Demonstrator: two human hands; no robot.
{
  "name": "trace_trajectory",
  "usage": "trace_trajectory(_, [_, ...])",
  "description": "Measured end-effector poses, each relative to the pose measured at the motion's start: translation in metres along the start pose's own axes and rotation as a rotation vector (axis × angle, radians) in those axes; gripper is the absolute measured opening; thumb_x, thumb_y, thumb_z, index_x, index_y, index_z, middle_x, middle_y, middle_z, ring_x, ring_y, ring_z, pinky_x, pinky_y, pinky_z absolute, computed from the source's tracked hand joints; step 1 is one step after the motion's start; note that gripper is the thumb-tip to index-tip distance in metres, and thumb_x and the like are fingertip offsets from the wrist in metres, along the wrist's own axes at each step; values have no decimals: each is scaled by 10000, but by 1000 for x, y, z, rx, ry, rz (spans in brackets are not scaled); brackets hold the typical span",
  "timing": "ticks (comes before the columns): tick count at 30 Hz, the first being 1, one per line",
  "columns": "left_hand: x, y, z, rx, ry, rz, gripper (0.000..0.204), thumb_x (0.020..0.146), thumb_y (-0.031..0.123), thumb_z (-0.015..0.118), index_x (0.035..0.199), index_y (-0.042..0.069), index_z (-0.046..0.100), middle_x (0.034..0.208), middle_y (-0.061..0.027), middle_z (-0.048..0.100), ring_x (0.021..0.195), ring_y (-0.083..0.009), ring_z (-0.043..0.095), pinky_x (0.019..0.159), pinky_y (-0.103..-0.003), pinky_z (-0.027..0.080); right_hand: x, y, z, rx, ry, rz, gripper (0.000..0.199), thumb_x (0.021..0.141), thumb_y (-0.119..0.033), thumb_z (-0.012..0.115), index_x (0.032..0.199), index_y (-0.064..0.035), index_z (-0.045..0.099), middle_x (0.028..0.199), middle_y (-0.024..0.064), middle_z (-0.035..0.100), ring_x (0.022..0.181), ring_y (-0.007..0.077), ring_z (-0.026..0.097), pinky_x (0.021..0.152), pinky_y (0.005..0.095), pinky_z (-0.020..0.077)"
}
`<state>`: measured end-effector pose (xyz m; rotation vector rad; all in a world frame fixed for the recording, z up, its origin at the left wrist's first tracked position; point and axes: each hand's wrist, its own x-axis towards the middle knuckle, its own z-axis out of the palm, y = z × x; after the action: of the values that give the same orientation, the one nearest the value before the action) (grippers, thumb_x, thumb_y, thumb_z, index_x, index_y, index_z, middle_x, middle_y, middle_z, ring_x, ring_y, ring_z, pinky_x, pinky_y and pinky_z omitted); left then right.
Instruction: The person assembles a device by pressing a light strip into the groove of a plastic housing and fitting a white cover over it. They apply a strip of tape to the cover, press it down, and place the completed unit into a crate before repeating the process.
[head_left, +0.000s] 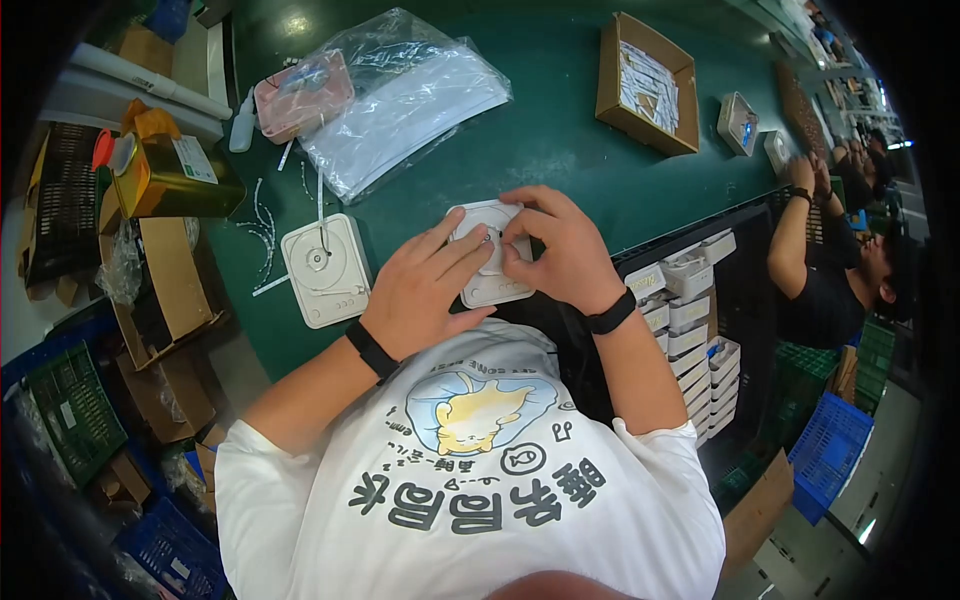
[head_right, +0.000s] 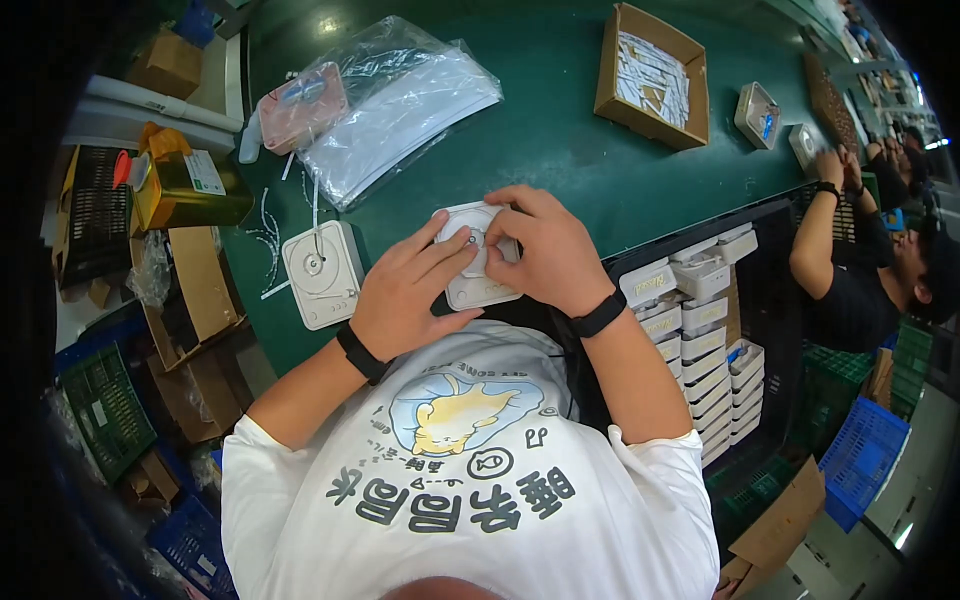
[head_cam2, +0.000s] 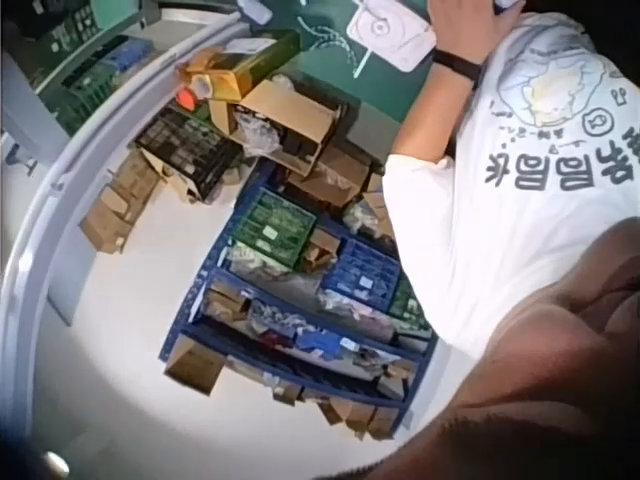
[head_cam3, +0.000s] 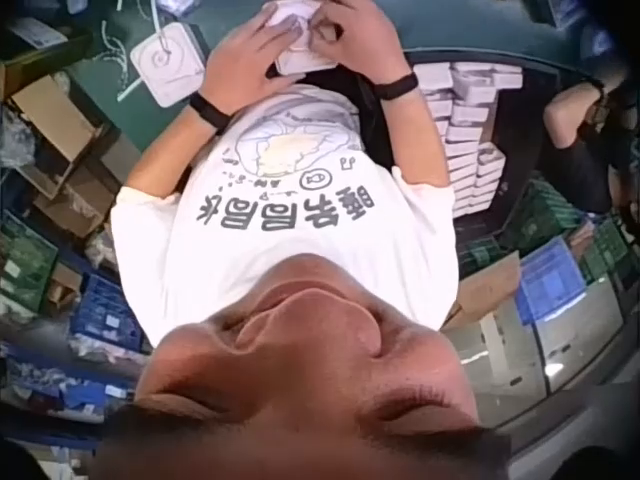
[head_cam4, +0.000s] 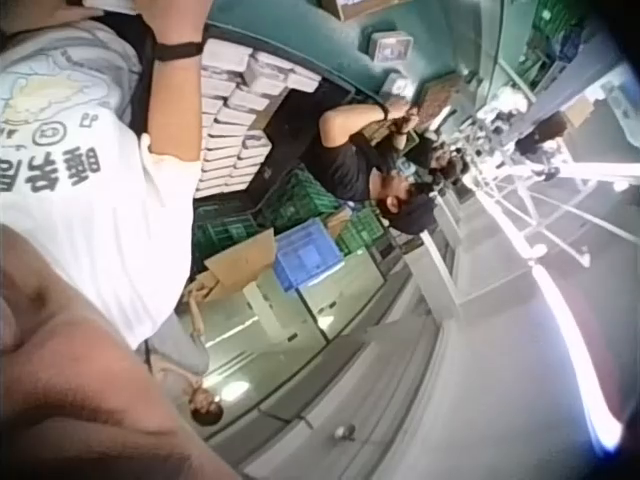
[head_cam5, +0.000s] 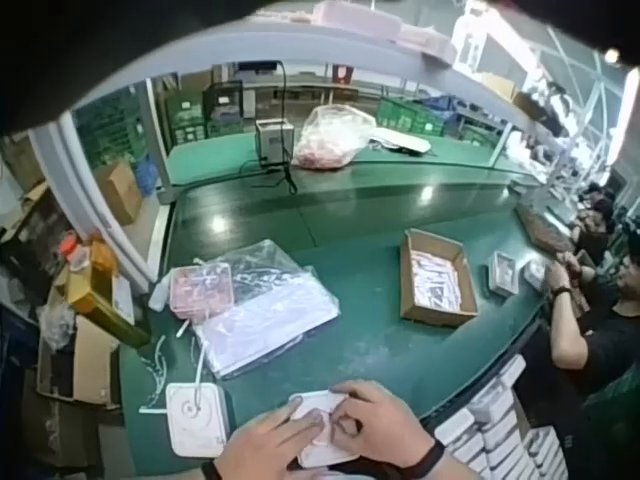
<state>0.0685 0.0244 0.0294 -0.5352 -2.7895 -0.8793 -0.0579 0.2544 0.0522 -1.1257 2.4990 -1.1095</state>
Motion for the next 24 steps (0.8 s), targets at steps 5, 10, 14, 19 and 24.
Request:
trace_trajectory(5, [10,16,-2,205,-70,17,719,861,422,927,1472,98,731,1587,-124,676,1591,-418,543,1238,-606,512,6,12,-2,151,-27,40,167,868,-56,897,976,-63,770,1456,157,743,1166,297,768,921,375,626])
trace_trajectory(10, [8,11,-8,109,-59,14,698,868,401,921,1474,114,725,1601,-123,652,1589,-423,533,1244,-612,503,3,15,2,202,-19,29,178,894,-68,908,991,-52,760,1370,153,749,1147,252,747,834,337,598])
trace_trajectory(14, [21,9,-41,164,-155,64,648,885,343,935,1466,115,758,1563,-104,722,1582,-407,571,1246,-579,516,1,8,-2,172,-8,106,202,908,-80,917,964,-25,731,1230,137,729,1026,223,730,745,318,570])
trace_trajectory(19, [12,-10,-33,-164,-145,-42,423,895,221,922,1287,89,833,1449,-87,804,1525,-392,643,1218,-507,550,-9,4,-1,194,-180,328,264,925,-94,923,923,-11,672,1091,110,670,884,185,685,680,311,558])
trace_trajectory(24, [16,2,-9,-96,11,-119,206,873,86,901,1071,66,850,1317,-60,861,1463,-381,708,1155,-463,585,-10,12,1,274,-277,170,305,940,-98,915,919,-13,622,1011,77,613,790,149,612,668,290,560])
